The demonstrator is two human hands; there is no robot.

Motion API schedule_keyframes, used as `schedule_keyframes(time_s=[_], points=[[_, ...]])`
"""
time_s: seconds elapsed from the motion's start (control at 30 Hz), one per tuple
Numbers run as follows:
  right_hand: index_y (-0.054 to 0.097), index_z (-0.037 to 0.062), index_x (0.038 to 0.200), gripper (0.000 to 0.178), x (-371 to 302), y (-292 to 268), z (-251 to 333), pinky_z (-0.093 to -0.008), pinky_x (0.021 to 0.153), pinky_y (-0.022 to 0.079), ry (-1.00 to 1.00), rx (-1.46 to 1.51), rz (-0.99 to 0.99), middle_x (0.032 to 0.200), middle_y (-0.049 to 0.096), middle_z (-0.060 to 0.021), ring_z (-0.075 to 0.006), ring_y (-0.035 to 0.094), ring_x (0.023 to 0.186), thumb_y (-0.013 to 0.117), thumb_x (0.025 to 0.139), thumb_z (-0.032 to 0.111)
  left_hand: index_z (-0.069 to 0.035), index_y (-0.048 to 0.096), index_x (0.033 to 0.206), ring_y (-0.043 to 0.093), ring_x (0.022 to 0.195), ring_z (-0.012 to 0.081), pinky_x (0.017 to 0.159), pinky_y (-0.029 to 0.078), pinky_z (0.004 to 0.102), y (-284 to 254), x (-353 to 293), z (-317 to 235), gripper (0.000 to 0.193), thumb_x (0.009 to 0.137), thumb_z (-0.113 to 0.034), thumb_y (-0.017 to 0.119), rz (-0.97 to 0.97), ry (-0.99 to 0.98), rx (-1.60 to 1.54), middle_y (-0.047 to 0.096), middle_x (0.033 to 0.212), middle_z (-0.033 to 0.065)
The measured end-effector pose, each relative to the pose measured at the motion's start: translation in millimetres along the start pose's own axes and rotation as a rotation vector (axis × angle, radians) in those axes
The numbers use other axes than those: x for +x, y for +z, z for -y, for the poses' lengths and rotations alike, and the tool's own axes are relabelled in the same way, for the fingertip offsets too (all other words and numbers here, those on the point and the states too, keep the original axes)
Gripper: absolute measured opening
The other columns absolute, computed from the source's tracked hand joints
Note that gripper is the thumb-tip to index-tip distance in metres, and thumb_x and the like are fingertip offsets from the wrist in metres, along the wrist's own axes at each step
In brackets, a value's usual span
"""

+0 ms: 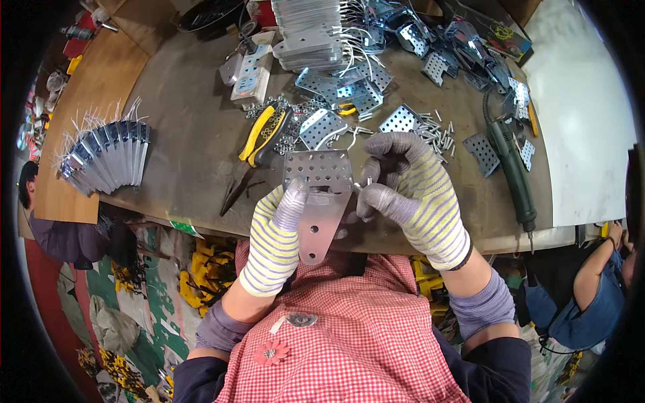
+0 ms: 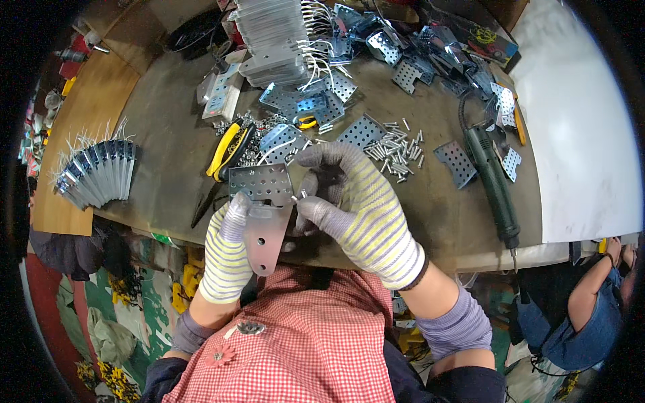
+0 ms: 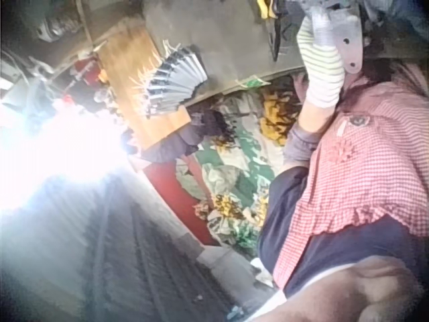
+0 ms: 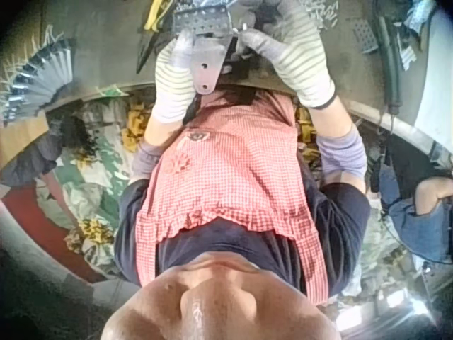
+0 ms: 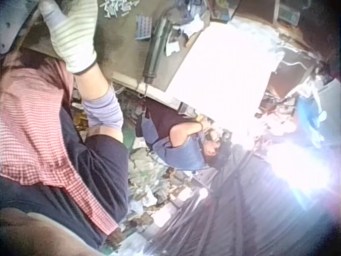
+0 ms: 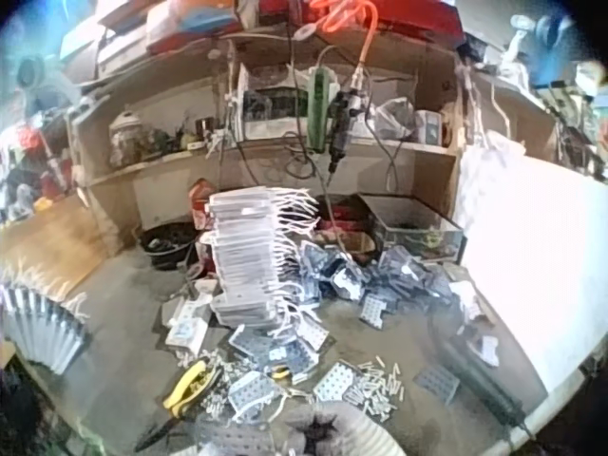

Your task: The person assembles metal bracket units by fitting perforated plates onto wired metal bases and fastening screws using an electric screwdriver and pliers.

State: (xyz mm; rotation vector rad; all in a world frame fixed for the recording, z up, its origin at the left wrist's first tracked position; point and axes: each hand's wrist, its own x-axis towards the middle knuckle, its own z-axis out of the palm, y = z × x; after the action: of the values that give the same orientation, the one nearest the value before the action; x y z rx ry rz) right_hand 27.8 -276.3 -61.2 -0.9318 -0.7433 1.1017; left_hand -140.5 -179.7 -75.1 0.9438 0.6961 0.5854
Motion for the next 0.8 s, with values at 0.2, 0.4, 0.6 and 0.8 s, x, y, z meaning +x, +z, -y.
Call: schedule_keyframes(time_s=[0.2, 0.4, 0.6, 0.8], points=[[0.045, 0.0032, 0.128, 0.049, -4, 1, -5, -0.0234, 0.07, 0.052, 0.009, -0.189, -0.092, 0.101, 0.056, -0.0059, -0.0104, 0.058, 0.081, 0.066, 0.083, -0.001, 0.002, 0.064, 0.11, 0.068, 0.087, 0.0149, 0.078, 0.054, 0.0265, 0, -3, 4, 0.041, 0.095, -0.035, 0.059, 0.016, 0.055, 0.112, 0.07, 0.099, 0.009], [0.055, 0.0053, 0.109, 0.037, -4, 4, -12, -0.0248, 0.071, 0.051, -0.26, -0.727, -0.156, 0.091, 0.06, -0.0028, -0.0097, 0.059, 0.079, 0.072, 0.077, -0.003, 0.001, 0.063, 0.112, 0.068, 0.084, 0.0154, 0.075, 0.055, 0.0276, 3, -5, 7, 0.042, 0.095, -0.036, 0.059, 0.067, -0.054, 0.042, 0.07, 0.096, 0.0087], [0.065, 0.0034, 0.099, 0.018, -3, -4, 7, -0.0305, 0.07, 0.049, -0.604, -0.846, -0.096, 0.088, 0.062, -0.0076, -0.0215, 0.062, 0.079, 0.066, 0.081, 0.001, 0.002, 0.056, 0.121, 0.065, 0.094, 0.0149, 0.079, 0.054, 0.0287, 10, -8, -5, 0.038, 0.096, -0.026, 0.054, 0.242, -0.153, -0.18, 0.066, 0.108, 0.0107], [0.067, 0.006, 0.104, 0.026, 3, 13, -3, -0.0366, 0.072, 0.05, -0.603, -1.025, -0.055, 0.089, 0.063, -0.0102, -0.0288, 0.061, 0.081, 0.061, 0.078, 0.003, 0.003, 0.058, 0.117, 0.055, 0.086, 0.006, 0.077, 0.046, 0.0216, 11, -6, 14, 0.029, 0.098, -0.018, 0.051, 0.144, 0.079, 0.201, 0.063, 0.098, 0.0017]])
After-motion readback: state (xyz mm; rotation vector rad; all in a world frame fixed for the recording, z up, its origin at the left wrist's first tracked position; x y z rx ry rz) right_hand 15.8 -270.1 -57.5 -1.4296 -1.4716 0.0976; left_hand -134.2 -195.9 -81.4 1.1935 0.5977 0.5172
